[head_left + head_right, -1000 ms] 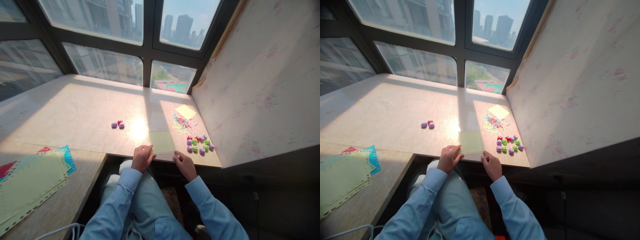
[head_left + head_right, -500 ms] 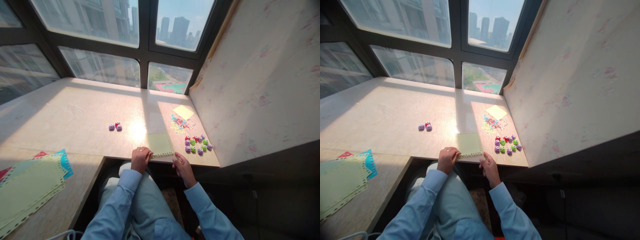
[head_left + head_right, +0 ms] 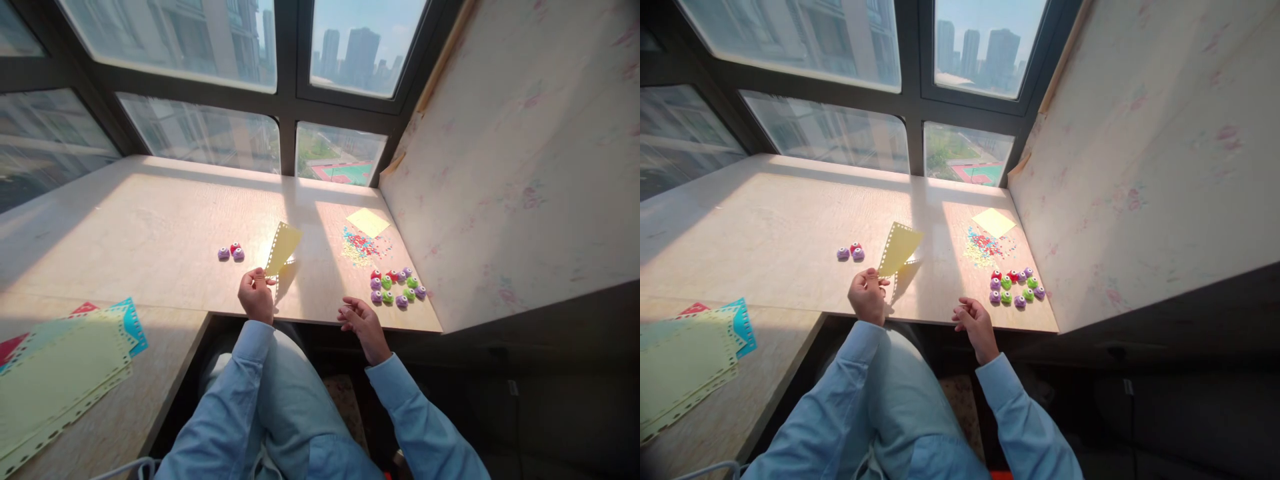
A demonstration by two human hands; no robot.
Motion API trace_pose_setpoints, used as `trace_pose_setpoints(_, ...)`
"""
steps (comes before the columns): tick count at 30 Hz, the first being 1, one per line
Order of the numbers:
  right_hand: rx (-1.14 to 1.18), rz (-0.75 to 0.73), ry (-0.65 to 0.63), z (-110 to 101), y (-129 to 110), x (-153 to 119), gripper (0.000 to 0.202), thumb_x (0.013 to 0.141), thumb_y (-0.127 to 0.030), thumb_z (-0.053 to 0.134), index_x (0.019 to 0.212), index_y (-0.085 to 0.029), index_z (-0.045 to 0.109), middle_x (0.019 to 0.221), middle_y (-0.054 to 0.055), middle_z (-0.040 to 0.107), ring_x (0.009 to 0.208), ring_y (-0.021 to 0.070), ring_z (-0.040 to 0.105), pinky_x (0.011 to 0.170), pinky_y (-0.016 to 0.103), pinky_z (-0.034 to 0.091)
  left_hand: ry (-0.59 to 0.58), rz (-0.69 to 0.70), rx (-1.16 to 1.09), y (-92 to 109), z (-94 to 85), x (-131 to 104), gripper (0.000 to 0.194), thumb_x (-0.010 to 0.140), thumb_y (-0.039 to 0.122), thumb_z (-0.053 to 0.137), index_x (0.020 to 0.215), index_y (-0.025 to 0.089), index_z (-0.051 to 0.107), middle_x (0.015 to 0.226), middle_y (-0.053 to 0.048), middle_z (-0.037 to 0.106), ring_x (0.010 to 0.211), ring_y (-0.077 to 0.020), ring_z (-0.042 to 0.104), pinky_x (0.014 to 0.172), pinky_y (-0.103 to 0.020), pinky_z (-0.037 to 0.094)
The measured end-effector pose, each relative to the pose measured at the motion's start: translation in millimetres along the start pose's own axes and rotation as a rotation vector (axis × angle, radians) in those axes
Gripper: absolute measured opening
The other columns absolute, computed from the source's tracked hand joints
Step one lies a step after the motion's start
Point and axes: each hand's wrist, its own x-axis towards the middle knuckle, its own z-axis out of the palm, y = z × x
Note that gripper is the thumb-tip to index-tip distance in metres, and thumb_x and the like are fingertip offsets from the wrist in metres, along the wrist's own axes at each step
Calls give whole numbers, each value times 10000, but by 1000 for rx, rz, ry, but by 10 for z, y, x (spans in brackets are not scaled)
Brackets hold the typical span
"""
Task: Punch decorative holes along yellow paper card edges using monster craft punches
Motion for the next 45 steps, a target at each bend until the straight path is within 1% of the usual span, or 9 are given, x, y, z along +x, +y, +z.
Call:
trace_pose_setpoints(7, 63, 82, -139, 175, -15, 9, 595, 643, -439, 823, 1091, -119, 598, 927, 80, 671, 747, 141, 658, 615, 240, 535, -18, 331, 75, 223, -265, 108, 310, 885, 448, 553, 824, 150, 612, 744, -48, 676, 656, -154, 639, 638, -296, 538)
trace_pose_setpoints(11, 169, 156, -248, 306, -44, -62, 576, 695, -456, 806, 1112, -124, 586, 998, 100, 675, 806, 162, 685, 660, 259, 561, -141, 728, 262, 320, -543, 6, 238, 919, 353, 564, 802, 161, 645, 856, -80, 681, 861, -191, 651, 813, -344, 542)
trace_pose_setpoints(15, 311, 287, -328, 419, -49, -126, 539, 792, -521, 724, 1123, -129, 559, 1099, 137, 667, 921, 208, 703, 717, 311, 589, -285, 915, 408, 321, -890, -124, 187, 912, 298, 589, 793, 177, 666, 854, -78, 677, 821, -182, 651, 784, -322, 547)
trace_pose_setpoints(20, 333, 391, -357, 608, 56, -166, 492, 822, -506, 707, 1081, -122, 543, 1065, 149, 685, 894, 208, 718, 745, 311, 588, -302, 881, 474, 220, -1205, -220, 196, 901, 301, 593, 776, 181, 684, 839, -84, 680, 802, -185, 652, 772, -326, 551)
trace_pose_setpoints(25, 321, 390, -341, 934, 245, -242, 394, 771, -399, 776, 938, -103, 576, 868, 110, 702, 801, 186, 724, 691, 250, 584, -228, 882, 469, 210, -1358, -302, 79, 876, 247, 631, 862, 181, 672, 857, -64, 695, 823, -180, 667, 790, -313, 556)
trace_pose_setpoints(28, 357, 386, -335, 1167, 354, -334, 340, 757, -325, 787, 895, -90, 585, 873, 116, 709, 766, 172, 724, 658, 223, 584, -171, 847, 484, 264, -1412, -342, 103, 872, 221, 634, 963, 177, 653, 902, -55, 698, 818, -170, 670, 763, -295, 561)
trace_pose_setpoints(36, 582, 529, -229, 1537, 454, -456, 34, 888, -87, 555, 856, -80, 565, 744, 108, 694, 656, 136, 699, 594, 189, 574, -98, 849, 454, 365, -1438, -411, 211, 862, 169, 623, 1073, 170, 628, 997, -73, 677, 840, -164, 651, 739, -283, 557)
trace_pose_setpoints(42, 784, 764, -199, 1530, 481, -414, 162, 959, -68, 429, 873, -51, 565, 639, 69, 634, 561, 95, 639, 546, 152, 547, -99, 649, 309, 304, -1359, -509, 413, 824, 225, 676, 1215, 169, 557, 1148, -98, 610, 841, -147, 634, 721, -291, 566)
trace_pose_setpoints(45, 859, 844, -199, 1484, 502, -372, 196, 987, -96, 409, 892, -36, 569, 636, 65, 633, 555, 87, 633, 543, 137, 544, -113, 540, 251, 326, -1258, -525, 416, 820, 259, 685, 1203, 165, 554, 1116, -89, 612, 823, -139, 639, 687, -273, 568)
